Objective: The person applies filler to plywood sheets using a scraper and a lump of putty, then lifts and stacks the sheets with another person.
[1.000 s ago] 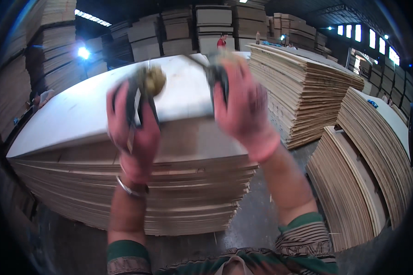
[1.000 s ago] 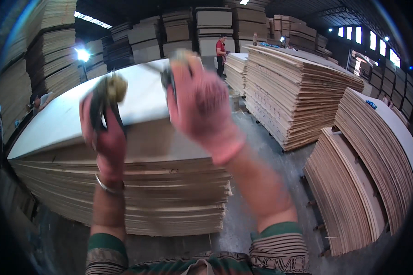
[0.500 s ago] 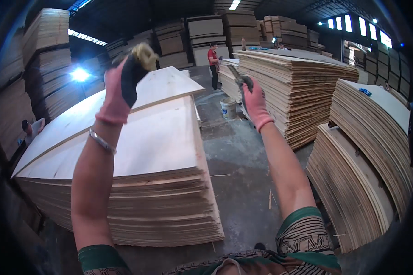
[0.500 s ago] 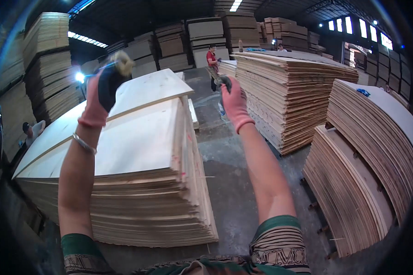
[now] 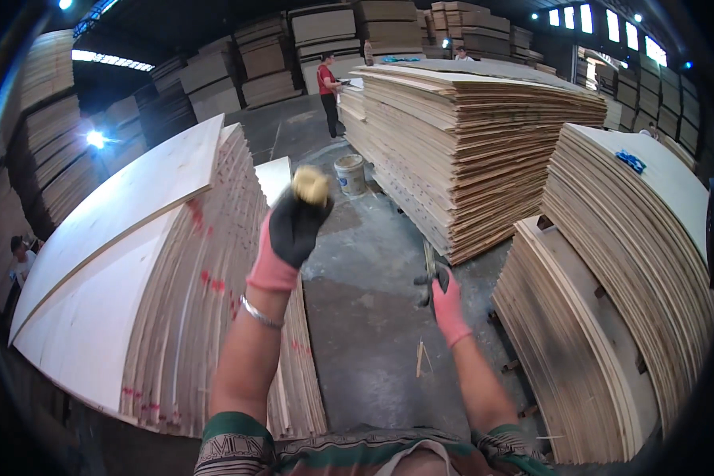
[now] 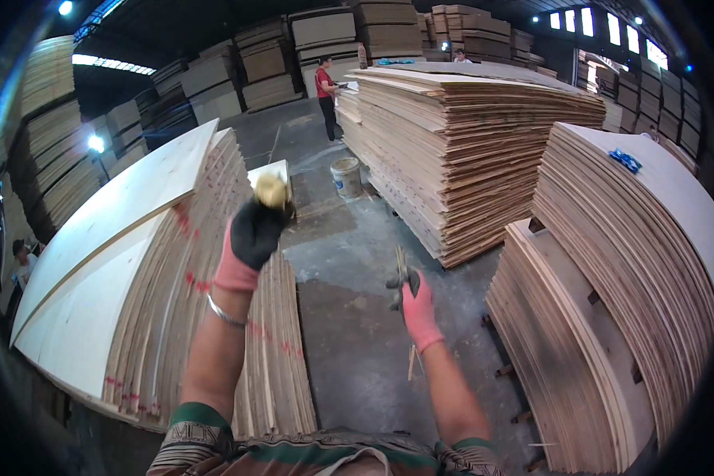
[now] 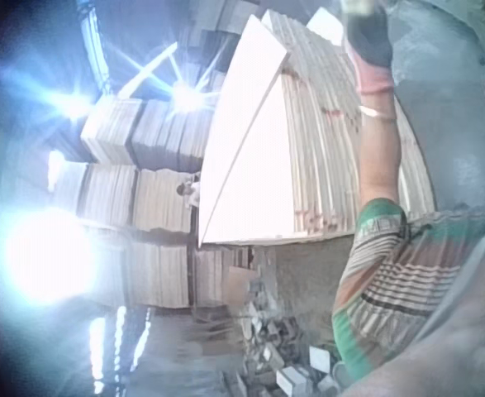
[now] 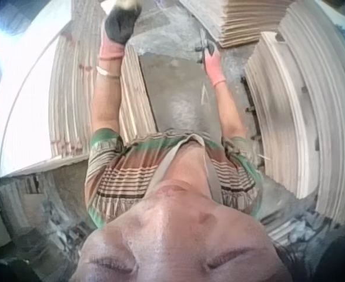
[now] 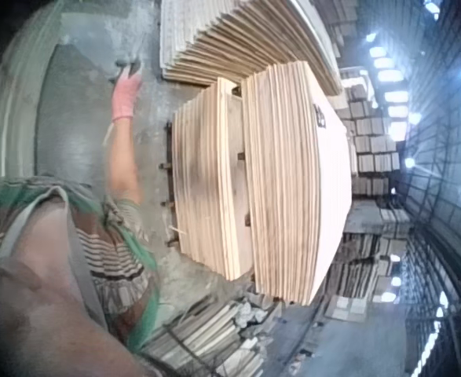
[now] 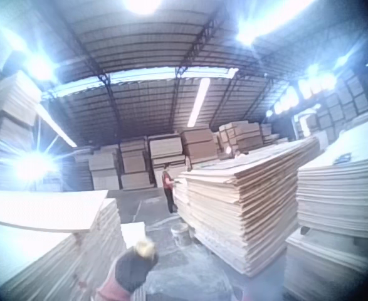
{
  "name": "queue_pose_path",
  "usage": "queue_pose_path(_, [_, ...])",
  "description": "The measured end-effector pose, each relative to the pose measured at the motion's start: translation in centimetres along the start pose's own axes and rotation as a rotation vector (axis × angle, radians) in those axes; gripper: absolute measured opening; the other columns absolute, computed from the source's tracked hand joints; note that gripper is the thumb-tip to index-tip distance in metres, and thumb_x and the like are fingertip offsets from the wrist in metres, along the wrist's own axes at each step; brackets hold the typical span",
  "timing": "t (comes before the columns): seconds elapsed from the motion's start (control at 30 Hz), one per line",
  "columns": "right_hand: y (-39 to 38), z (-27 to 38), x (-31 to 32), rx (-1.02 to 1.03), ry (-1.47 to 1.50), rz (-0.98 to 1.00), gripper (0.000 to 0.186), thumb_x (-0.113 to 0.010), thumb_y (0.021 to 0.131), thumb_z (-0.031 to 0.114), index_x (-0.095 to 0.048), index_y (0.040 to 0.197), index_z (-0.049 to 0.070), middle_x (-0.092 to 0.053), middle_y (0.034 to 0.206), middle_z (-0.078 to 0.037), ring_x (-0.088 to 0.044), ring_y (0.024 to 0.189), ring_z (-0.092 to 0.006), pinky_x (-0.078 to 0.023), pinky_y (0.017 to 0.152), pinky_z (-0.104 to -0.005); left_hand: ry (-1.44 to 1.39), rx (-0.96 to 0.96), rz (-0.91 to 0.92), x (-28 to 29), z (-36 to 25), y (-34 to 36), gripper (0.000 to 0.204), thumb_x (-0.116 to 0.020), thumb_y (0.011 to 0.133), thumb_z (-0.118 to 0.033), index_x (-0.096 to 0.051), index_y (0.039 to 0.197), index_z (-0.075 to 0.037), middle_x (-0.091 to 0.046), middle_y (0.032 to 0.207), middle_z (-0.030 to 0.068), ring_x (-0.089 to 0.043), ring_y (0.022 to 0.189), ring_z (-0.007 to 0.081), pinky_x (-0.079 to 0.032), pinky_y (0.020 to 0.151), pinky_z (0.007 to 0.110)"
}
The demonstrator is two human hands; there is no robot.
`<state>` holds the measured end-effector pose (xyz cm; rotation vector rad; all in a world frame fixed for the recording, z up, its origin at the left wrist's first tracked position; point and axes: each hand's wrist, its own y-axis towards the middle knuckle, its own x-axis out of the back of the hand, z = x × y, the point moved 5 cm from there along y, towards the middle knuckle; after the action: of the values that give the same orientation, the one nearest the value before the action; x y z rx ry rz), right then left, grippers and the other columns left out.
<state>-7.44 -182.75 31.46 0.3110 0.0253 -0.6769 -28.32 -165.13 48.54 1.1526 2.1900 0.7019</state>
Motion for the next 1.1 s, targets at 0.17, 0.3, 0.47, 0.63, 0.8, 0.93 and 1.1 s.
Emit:
queue_pose_path(0.17, [6.3,-8.9,1.0,-0.133,-0.041,-0.063,0.032,-0.044,0.09,0.001,-0.045,0.121,0.002,-0.064,0.091,-0.01,-0.058,0.058,-0.012,-0.05,0.052,-0.0265,-0.736,0.277,-0.397,10.0,12.0,-1.2,0.034,-0.048,0.091,-0.013,-0.049,0.122,0.0,-0.055,0.122,0.0168,-0.052,0.113,0.0307,-0.04,0.101,0.048])
queue_pose_path(0.3, [15.7,-16.7,0.0,-0.243,0.067,-0.018,0.023,-0.046,0.09,0.004,-0.055,0.111,0.0,-0.064,0.088,-0.011,-0.059,0.059,-0.0124,-0.051,0.051,-0.0267,-0.64,0.236,-0.468,18.2,17.2,1.7,0.033,-0.049,0.091,-0.014,-0.05,0.121,0.0,-0.055,0.12,0.0166,-0.053,0.112,0.0296,-0.04,0.102,0.046])
queue_pose_path(0.47, [26.0,-26.6,-0.9,-0.303,-0.304,-0.014,0.02,-0.048,0.09,0.014,-0.058,0.104,0.002,-0.065,0.084,-0.01,-0.058,0.057,-0.0145,-0.048,0.049,-0.0289,0.087,0.057,-0.42,30.6,17.2,8.4,0.033,-0.043,0.094,-0.012,-0.047,0.123,0.005,-0.052,0.122,0.02,-0.051,0.114,0.0314,-0.04,0.102,0.043])
queue_pose_path(0.63, [30.6,-36.3,0.3,-0.618,-0.326,-0.119,0.021,-0.046,0.09,0.014,-0.052,0.108,0.004,-0.063,0.082,-0.012,-0.059,0.054,-0.0204,-0.047,0.048,-0.0318,0.253,-0.273,-0.577,40.5,10.4,19.3,0.032,-0.042,0.097,-0.013,-0.048,0.123,0.004,-0.055,0.119,0.0159,-0.057,0.107,0.026,-0.047,0.096,0.039])
queue_pose_path(0.8, [30.6,-47.3,3.2,-0.867,-0.011,-0.382,0.014,-0.043,0.089,0.011,-0.048,0.101,0.006,-0.06,0.078,-0.013,-0.06,0.057,-0.0236,-0.048,0.046,-0.0342,0.695,-0.613,-0.698,46.1,4.3,23.8,0.04,-0.037,0.098,-0.017,-0.042,0.128,0.008,-0.047,0.131,0.0179,-0.05,0.117,0.0278,-0.038,0.104,0.04])
queue_pose_path(0.93, [39.4,-56.3,3.5,-1.003,0.175,-0.546,0.008,-0.043,0.089,0.014,-0.046,0.091,0.007,-0.056,0.067,-0.012,-0.056,0.051,-0.0241,-0.044,0.04,-0.0342,1.499,-0.647,-0.908,46.4,1.4,23.4,0.035,-0.037,0.096,-0.006,-0.044,0.125,0.012,-0.049,0.128,0.0184,-0.05,0.117,0.0269,-0.037,0.105,0.038])
queue_pose_path(1.1, [66.9,-69.0,2.1,-0.723,-0.099,-0.366,0.029,-0.043,0.095,0.029,-0.054,0.105,0.004,-0.059,0.093,-0.009,-0.057,0.089,-0.0192,-0.046,0.08,-0.0333,1.969,-0.402,-1.229,48.9,4.2,27.4,0.035,-0.037,0.095,-0.007,-0.047,0.125,0.01,-0.053,0.123,0.0186,-0.053,0.113,0.0247,-0.04,0.1,0.034])
